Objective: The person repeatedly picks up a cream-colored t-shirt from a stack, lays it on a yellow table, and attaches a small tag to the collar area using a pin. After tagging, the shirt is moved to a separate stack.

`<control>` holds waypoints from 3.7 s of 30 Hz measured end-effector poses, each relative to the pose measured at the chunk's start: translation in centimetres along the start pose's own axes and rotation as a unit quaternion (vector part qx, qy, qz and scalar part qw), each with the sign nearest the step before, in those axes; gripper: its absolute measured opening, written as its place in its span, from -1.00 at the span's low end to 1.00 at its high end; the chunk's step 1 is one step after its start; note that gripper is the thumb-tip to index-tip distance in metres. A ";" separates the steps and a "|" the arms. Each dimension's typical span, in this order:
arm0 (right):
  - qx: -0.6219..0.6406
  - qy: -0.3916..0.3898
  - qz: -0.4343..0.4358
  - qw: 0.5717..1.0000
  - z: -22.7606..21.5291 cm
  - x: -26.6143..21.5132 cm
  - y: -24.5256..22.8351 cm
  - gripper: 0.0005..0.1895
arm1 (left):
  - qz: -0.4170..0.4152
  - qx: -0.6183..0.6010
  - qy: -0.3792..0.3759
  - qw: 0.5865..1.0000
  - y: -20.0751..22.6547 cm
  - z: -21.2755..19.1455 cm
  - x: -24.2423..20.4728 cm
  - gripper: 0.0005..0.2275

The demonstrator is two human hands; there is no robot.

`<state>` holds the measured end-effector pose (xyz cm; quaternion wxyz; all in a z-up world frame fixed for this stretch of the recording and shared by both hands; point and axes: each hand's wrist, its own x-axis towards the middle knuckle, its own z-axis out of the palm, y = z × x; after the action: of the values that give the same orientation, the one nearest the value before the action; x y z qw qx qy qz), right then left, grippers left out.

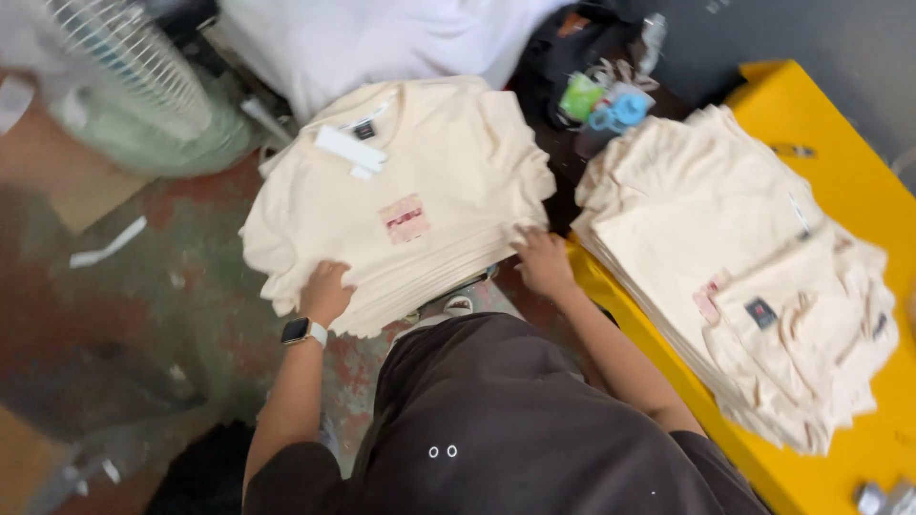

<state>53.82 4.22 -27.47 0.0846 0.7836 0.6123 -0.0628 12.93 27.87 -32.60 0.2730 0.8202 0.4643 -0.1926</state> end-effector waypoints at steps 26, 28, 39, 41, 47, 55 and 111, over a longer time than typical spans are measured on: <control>0.166 0.464 0.679 0.545 13.7 -52.6 42.4 -0.62 | 0.454 -0.005 -0.147 0.879 62.5 7.0 2.1 -0.78; 0.111 0.503 0.633 0.578 7.7 -56.8 41.1 -0.60 | 0.444 0.053 -0.110 0.888 63.6 7.0 0.6 -0.81; 0.498 0.403 0.528 0.557 6.2 -43.2 32.3 -0.69 | 0.397 -0.395 -0.395 0.728 83.3 8.4 -11.2 -0.58; 0.513 0.503 0.572 0.395 4.8 -47.4 32.6 -0.78 | 0.403 -0.476 -0.436 0.649 84.7 10.6 -9.4 -0.67; 0.342 0.511 0.329 0.717 3.4 -47.8 26.9 -0.72 | 0.505 -0.283 -0.066 0.813 83.8 21.8 -7.6 -0.88; 0.517 0.473 0.552 0.451 8.9 -53.6 31.1 -0.87 | 0.380 -0.296 -0.333 0.811 89.8 22.3 -11.0 -0.60; 0.493 0.344 0.646 0.471 15.8 -71.0 48.0 -0.79 | 0.346 -0.216 -0.492 0.769 94.8 37.6 -18.2 -0.79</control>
<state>83.26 -77.75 -25.89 -0.5164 0.8277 -0.2197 -0.0067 83.80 -47.49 -25.94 0.6825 0.6375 -0.0192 -0.3570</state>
